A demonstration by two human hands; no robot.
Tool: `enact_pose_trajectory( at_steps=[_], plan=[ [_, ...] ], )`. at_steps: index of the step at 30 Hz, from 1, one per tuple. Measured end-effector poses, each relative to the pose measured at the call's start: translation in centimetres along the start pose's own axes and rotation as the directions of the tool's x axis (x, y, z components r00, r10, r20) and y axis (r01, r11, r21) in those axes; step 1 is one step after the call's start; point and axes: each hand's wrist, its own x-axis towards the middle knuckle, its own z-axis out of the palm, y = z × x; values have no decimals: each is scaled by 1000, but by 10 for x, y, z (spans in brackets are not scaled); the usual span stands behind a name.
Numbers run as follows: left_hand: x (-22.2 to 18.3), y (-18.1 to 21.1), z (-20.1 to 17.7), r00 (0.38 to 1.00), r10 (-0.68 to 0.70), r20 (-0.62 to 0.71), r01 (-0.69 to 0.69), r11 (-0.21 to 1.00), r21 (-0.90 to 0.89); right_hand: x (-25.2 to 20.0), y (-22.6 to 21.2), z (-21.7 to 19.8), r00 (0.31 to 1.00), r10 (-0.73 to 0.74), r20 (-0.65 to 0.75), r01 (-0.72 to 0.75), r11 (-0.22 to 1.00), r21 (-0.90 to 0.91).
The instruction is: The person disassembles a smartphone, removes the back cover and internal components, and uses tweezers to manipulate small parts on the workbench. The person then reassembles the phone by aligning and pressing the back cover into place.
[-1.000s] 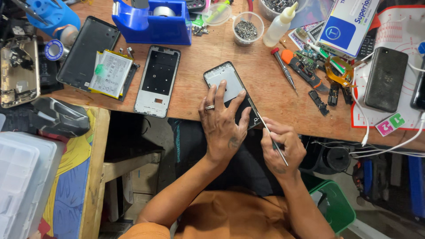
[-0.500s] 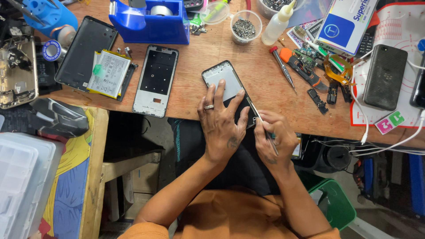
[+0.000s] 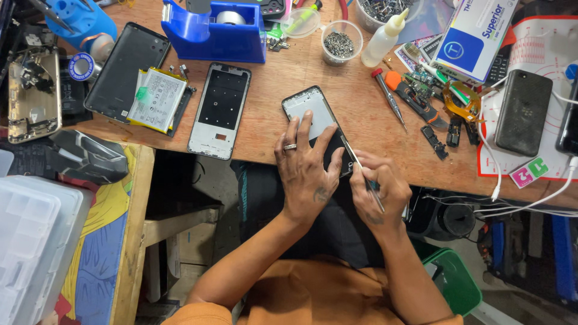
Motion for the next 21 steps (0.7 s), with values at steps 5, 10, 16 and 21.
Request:
enact_pose_trajectory(
  at_steps=[5,10,16,21],
  plan=[
    [0,-1,0,1000,15,8,-15,1000,1,0,7,4,999,-43,9,43,999,-14],
    [2,2,-3,1000,-6,10,6,1000,-19,-4,16,2,990,139,-15,-136,981,138],
    [2,6,-2,999,-48,22,48,998,-35,-33,24,-15,982,178,-58,-149,930,336],
    [2,6,-1,999,-37,20,38,998,-51,-36,26,-13,992,109,-70,-88,963,254]
  ],
)
